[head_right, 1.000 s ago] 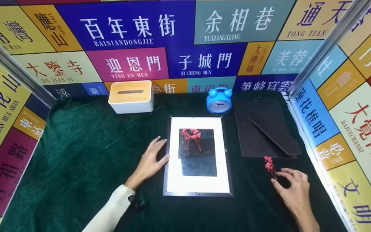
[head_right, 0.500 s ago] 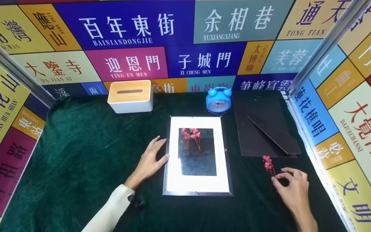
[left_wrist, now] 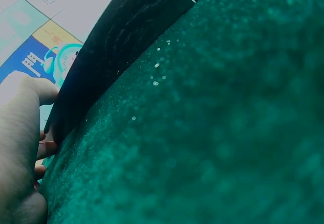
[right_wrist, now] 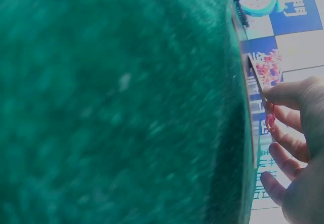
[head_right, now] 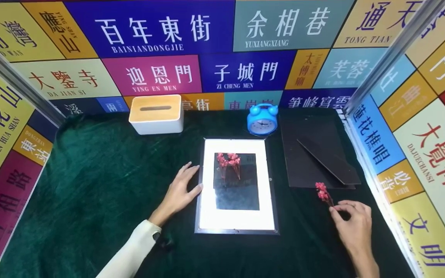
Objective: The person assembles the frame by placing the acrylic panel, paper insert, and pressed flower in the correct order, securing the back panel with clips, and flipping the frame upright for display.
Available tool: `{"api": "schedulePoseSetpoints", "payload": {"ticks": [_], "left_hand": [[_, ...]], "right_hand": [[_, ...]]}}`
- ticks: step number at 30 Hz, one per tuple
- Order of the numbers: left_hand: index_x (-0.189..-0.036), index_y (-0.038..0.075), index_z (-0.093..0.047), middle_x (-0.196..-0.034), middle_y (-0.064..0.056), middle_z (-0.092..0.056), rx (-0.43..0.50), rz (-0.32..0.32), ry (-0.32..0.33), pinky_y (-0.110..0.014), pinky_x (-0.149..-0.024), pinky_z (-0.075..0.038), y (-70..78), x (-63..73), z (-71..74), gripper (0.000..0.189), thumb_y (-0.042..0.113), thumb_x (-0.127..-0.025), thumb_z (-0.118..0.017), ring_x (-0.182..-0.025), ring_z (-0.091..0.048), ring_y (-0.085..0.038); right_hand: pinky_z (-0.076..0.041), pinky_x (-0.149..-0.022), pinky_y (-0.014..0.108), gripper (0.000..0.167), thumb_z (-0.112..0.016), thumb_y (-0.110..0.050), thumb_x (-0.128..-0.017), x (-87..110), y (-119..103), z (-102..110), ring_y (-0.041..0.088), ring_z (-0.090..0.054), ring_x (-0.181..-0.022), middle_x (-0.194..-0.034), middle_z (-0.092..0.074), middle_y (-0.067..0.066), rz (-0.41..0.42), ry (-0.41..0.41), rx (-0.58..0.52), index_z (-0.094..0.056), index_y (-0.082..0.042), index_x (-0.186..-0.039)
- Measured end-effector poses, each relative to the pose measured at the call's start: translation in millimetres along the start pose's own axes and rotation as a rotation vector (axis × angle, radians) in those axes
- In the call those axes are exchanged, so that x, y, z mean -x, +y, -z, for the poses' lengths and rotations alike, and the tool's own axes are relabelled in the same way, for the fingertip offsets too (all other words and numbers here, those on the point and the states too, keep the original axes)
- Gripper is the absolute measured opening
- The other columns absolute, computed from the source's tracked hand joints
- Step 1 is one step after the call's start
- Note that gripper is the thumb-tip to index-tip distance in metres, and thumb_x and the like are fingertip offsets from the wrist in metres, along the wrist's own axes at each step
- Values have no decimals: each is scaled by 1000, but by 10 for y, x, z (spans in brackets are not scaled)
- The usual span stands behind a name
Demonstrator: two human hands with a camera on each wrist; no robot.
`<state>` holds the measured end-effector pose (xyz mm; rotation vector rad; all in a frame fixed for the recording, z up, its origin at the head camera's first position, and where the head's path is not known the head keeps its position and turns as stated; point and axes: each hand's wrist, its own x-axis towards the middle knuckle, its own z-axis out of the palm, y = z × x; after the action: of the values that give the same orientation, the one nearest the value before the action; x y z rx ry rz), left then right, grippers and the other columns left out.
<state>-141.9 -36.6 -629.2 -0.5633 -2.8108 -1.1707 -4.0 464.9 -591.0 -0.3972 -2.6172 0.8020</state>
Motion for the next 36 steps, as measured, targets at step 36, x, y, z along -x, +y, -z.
{"api": "schedulePoseSetpoints", "payload": {"ticks": [36], "left_hand": [[-162, 6, -54, -166, -12, -54, 1, -3, -6, -59, -129, -34, -5, 4, 9, 66, 36, -106, -69, -164, -33, -34]], "right_hand": [[-37, -91, 14, 12, -90, 8, -84, -102, -1159, -836, 7, -56, -99, -93, -77, 18, 251, 73, -276, -80, 3, -85]]}}
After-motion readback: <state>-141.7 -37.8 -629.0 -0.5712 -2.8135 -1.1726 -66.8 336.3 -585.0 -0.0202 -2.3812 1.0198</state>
